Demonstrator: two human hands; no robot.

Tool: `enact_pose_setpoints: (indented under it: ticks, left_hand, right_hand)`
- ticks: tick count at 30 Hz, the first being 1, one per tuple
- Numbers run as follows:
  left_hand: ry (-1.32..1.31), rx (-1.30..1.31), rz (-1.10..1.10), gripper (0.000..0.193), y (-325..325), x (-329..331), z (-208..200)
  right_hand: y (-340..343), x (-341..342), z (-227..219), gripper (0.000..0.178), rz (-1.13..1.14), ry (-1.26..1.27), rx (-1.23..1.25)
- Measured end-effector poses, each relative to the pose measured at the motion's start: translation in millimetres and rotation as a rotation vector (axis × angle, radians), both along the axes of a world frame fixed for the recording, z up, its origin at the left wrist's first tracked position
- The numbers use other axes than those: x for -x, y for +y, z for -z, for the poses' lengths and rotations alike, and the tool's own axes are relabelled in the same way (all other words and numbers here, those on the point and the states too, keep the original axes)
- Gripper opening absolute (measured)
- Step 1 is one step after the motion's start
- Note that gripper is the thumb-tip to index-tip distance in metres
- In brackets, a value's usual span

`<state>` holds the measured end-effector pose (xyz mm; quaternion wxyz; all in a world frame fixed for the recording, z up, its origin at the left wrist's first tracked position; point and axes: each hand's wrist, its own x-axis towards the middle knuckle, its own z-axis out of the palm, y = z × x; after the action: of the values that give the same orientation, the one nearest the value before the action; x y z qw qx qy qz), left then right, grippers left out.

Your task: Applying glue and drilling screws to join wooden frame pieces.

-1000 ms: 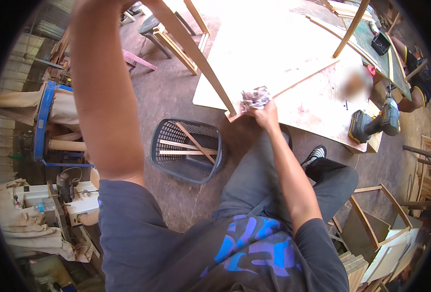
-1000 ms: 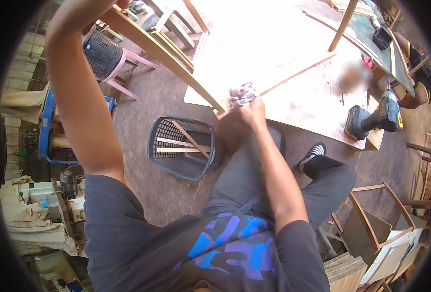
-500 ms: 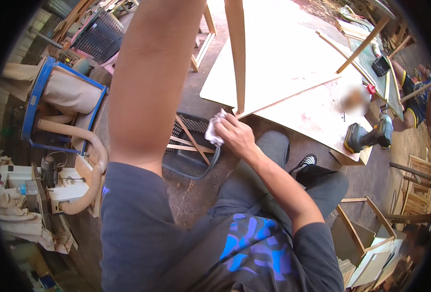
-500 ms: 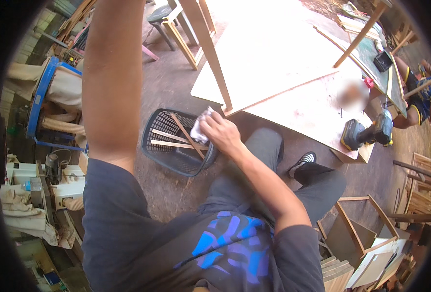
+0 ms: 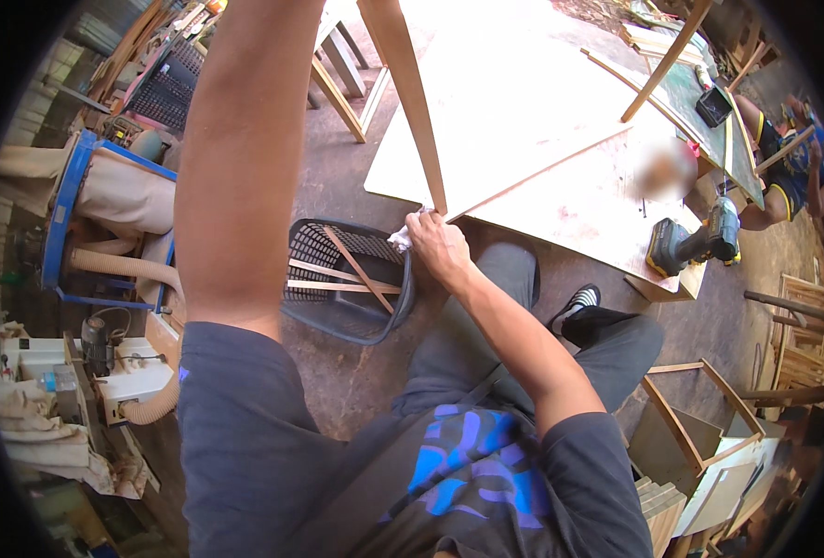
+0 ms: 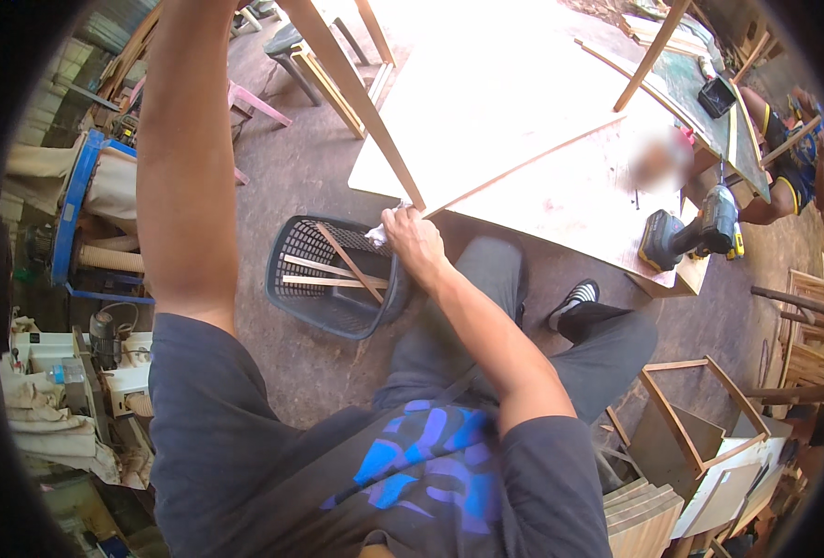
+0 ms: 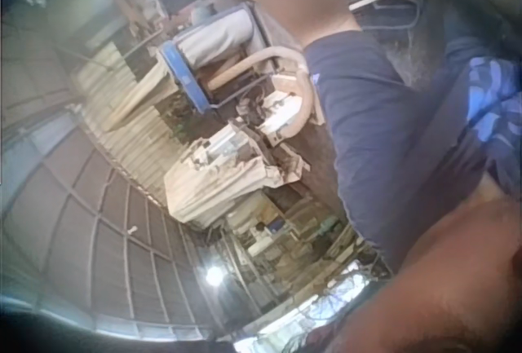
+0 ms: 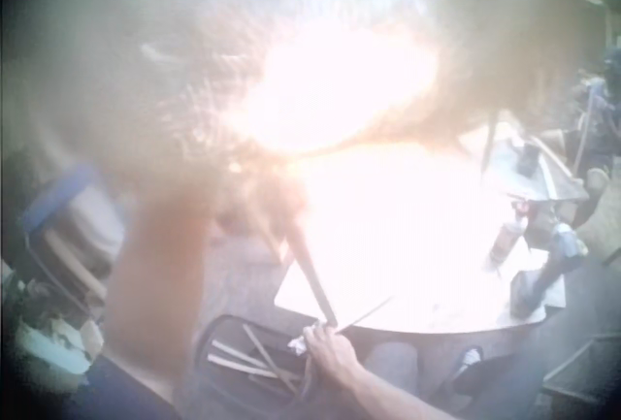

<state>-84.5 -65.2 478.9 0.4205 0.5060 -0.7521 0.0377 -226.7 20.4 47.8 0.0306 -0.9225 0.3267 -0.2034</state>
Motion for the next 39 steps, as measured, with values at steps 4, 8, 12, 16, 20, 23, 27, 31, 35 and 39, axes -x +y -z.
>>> enact_pose_setpoints:
  ticks: [4,8,12,16,20,23,27,31,35,39]
  left_hand:
    - [-0.015,-0.009,0.002,0.056,-2.5,5.8,-0.7]
    - [-0.032,-0.016,0.006,0.056,-6.5,10.7,-3.9]
    - [-0.049,-0.023,0.009,0.057,-13.1,11.1,-6.1]
    - [-0.053,-0.012,0.004,0.057,-19.2,12.7,-7.2]
    - [-0.008,0.024,0.015,0.057,-16.3,17.1,-11.8]
    - [0.144,0.150,0.066,0.058,-5.7,1.4,-11.6]
    - [0.843,0.298,0.192,0.063,21.2,-42.0,55.7]
    - [0.933,0.031,0.241,0.068,16.8,7.8,258.4]
    - [1.005,-0.044,-0.162,0.038,16.1,61.5,344.0]
    - [0.686,0.156,-0.316,0.048,-1.4,29.8,208.2]
  right_hand:
    - [7.3,20.6,-10.7,0.014,0.099,-0.087,-0.152]
    - [18.7,29.7,-22.0,0.015,0.011,-0.070,-0.175]
    - [10.9,11.3,-16.0,0.013,-0.182,-0.157,0.141]
    - [-0.7,32.3,3.6,0.015,-0.059,0.046,0.010]
    - [12.1,111.8,5.4,0.026,0.211,-0.253,-0.337]
    - [36.0,189.7,-8.7,0.029,0.420,-0.439,-0.364]
    - [74.9,273.0,-21.1,0.029,0.735,-0.554,-0.455]
    - [111.0,310.4,-22.6,0.024,0.883,-0.689,-0.463]
    - [117.3,321.1,-21.6,0.020,0.888,-0.740,-0.530]
    - [114.7,327.2,-25.1,0.019,0.871,-0.843,-0.499]
